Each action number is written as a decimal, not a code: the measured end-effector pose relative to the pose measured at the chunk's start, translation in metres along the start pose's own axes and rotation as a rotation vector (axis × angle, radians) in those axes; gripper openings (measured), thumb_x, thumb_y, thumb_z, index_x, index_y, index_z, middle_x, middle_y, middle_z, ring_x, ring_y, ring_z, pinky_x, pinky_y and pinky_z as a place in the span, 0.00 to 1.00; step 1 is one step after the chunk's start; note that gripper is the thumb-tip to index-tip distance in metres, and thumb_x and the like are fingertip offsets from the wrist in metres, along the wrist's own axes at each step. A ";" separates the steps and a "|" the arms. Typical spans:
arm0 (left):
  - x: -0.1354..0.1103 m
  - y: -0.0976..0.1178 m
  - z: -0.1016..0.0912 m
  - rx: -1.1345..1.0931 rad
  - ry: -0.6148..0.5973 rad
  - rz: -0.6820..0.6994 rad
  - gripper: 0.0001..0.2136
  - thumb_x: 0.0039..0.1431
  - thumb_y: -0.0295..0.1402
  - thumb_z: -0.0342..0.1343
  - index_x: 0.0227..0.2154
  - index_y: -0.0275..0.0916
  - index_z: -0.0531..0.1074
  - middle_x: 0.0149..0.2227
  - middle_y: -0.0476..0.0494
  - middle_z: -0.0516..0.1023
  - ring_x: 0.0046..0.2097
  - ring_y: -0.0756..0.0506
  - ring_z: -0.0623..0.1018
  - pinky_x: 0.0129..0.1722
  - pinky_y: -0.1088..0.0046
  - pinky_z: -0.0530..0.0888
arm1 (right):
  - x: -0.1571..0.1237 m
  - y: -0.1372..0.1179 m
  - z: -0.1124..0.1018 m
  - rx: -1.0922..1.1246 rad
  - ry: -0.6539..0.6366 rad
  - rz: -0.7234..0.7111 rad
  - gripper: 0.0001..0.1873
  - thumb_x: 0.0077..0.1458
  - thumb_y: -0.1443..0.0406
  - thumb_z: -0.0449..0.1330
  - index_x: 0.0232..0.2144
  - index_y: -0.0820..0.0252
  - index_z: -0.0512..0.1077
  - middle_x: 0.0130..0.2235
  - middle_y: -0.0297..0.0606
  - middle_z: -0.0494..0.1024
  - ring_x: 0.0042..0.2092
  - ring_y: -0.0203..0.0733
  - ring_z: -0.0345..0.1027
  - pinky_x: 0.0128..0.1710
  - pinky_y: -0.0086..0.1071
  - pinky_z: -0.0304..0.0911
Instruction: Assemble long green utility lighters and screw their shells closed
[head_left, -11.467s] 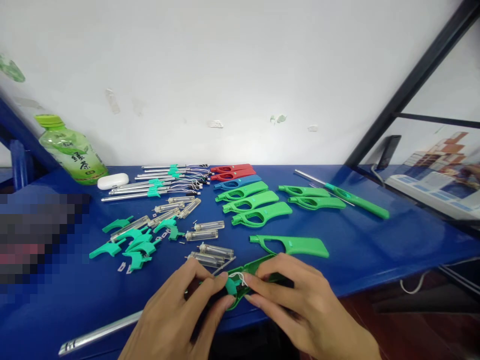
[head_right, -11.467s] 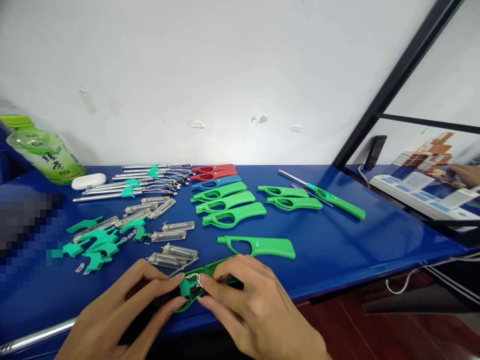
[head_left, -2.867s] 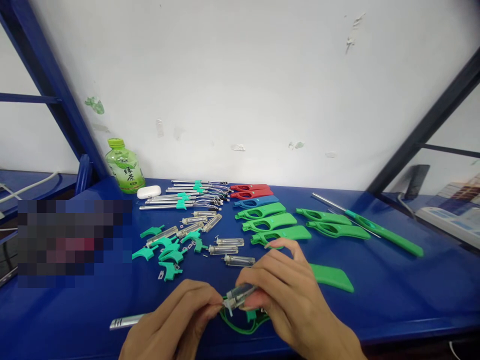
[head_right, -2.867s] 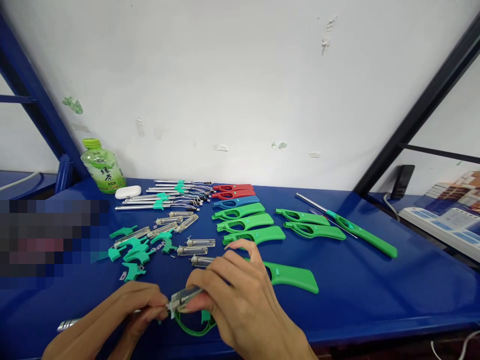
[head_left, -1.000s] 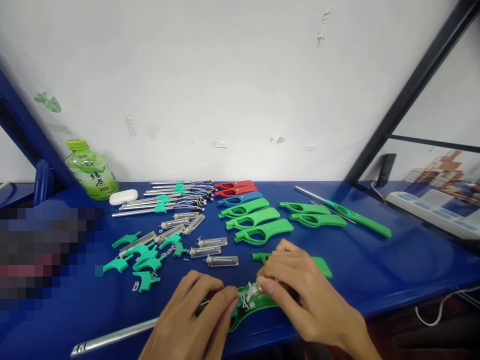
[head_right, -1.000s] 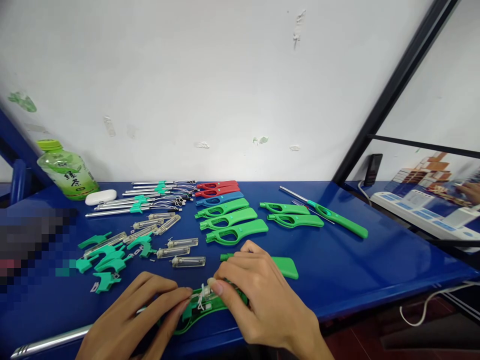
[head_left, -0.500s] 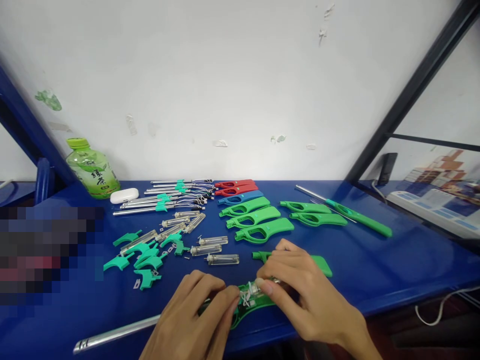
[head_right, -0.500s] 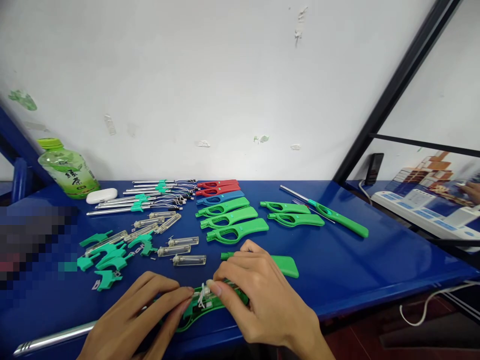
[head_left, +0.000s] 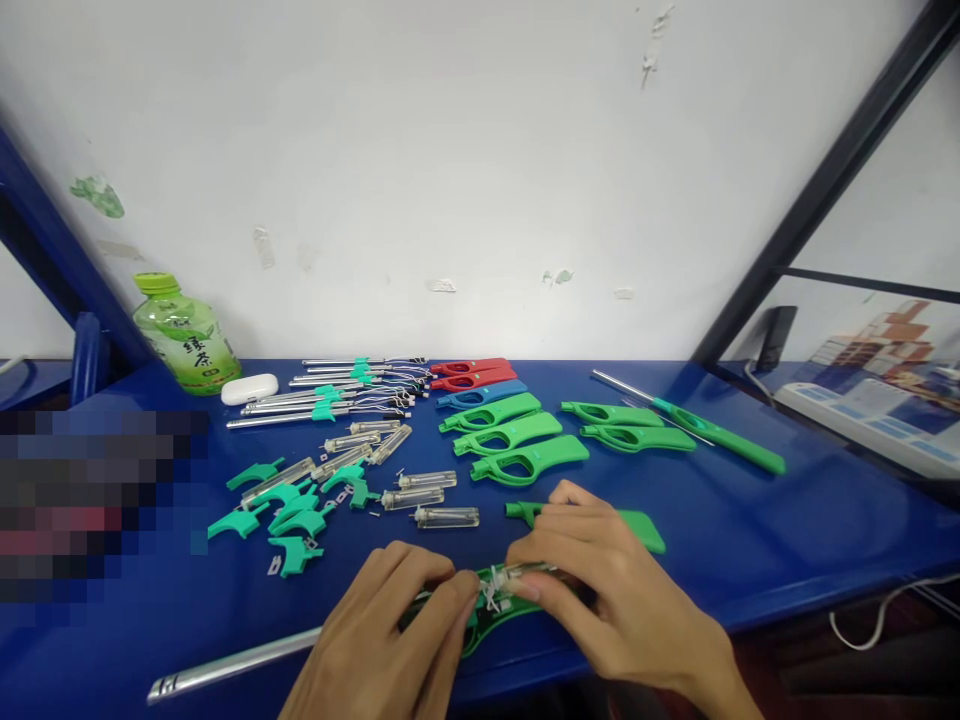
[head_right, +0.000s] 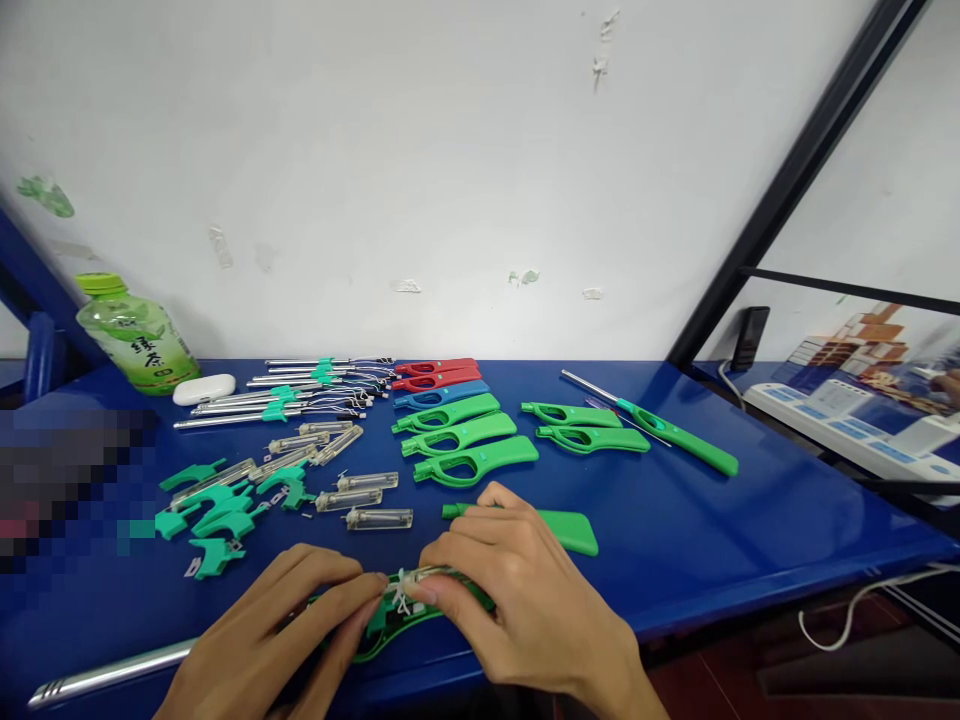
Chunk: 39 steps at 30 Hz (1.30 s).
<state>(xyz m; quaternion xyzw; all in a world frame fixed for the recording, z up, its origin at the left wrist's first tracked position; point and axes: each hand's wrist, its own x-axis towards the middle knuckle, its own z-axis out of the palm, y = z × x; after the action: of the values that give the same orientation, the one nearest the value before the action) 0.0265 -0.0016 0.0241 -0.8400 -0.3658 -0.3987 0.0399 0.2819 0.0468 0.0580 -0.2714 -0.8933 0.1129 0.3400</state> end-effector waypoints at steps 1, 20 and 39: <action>0.000 0.000 0.000 0.001 0.000 -0.002 0.12 0.78 0.21 0.54 0.56 0.40 0.77 0.44 0.45 0.82 0.43 0.45 0.80 0.44 0.68 0.82 | 0.000 0.000 0.000 -0.006 -0.006 -0.002 0.17 0.84 0.60 0.56 0.42 0.57 0.80 0.34 0.29 0.83 0.33 0.37 0.71 0.43 0.39 0.60; -0.002 -0.002 0.001 0.006 -0.045 0.014 0.12 0.78 0.19 0.54 0.54 0.41 0.76 0.44 0.46 0.82 0.43 0.45 0.79 0.44 0.69 0.82 | -0.001 -0.001 0.001 -0.022 -0.001 -0.033 0.22 0.86 0.58 0.54 0.42 0.59 0.82 0.31 0.31 0.81 0.31 0.38 0.68 0.42 0.39 0.58; -0.001 -0.004 0.001 0.013 -0.057 0.012 0.12 0.78 0.20 0.53 0.52 0.42 0.77 0.43 0.46 0.82 0.41 0.46 0.81 0.43 0.69 0.82 | 0.000 0.000 0.001 -0.002 -0.012 -0.046 0.20 0.86 0.57 0.54 0.45 0.56 0.82 0.33 0.31 0.84 0.32 0.39 0.71 0.43 0.39 0.60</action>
<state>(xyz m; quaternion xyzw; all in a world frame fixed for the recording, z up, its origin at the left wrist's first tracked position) 0.0243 0.0018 0.0217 -0.8529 -0.3643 -0.3722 0.0374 0.2811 0.0469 0.0567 -0.2506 -0.9015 0.1060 0.3367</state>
